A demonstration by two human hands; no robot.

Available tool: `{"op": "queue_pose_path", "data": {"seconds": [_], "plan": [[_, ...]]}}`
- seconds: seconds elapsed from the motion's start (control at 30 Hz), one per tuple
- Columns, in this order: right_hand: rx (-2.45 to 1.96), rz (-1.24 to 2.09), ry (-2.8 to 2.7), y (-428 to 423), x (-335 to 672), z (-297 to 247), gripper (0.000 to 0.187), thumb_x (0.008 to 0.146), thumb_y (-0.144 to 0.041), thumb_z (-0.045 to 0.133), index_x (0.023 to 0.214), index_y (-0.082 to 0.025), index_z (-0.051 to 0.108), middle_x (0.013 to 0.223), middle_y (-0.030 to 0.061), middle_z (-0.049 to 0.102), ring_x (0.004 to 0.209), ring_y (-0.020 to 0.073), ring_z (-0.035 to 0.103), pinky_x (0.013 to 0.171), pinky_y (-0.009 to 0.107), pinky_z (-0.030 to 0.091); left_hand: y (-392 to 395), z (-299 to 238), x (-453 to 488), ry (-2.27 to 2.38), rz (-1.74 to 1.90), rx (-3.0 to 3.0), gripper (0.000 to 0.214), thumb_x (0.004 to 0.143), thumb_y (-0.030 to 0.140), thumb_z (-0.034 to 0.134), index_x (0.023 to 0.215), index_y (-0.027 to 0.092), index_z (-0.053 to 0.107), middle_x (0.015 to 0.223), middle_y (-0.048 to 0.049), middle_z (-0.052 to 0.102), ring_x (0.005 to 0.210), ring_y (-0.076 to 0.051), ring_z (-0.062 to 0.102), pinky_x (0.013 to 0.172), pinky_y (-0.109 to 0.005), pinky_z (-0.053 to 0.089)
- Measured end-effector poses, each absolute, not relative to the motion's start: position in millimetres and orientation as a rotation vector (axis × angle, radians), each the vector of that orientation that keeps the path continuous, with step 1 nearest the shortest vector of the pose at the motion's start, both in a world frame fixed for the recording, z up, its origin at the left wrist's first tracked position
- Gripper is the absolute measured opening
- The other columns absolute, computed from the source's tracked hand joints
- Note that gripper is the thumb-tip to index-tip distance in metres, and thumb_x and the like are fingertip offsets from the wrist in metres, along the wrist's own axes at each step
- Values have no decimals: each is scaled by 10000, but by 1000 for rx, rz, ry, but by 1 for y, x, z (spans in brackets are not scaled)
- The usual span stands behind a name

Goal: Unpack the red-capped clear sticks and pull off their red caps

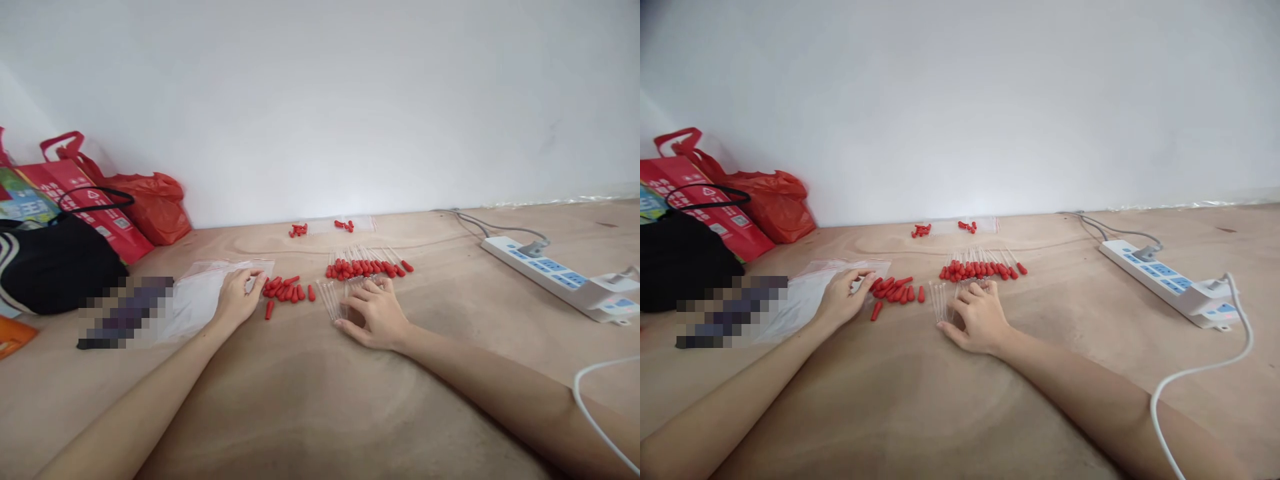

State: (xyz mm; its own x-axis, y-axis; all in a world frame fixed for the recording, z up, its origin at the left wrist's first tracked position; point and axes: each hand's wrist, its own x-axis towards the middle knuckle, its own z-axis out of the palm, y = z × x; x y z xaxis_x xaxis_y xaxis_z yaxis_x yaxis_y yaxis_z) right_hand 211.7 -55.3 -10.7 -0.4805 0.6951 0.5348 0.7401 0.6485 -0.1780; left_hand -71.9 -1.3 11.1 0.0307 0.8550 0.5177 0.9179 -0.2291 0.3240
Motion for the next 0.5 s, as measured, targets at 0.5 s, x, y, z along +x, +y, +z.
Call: {"op": "queue_pose_path", "data": {"seconds": [0.5], "plan": [[-1081, -129, -2339, -49, 228, -8, 330, 756, -509, 505, 867, -226, 632, 844, 28, 587, 819, 165, 451, 803, 382, 192, 25, 39, 37, -2033, -482, -2580, 229, 686, 427, 571, 718, 221, 668, 729, -33, 656, 775, -206, 598, 707, -294, 437]]}}
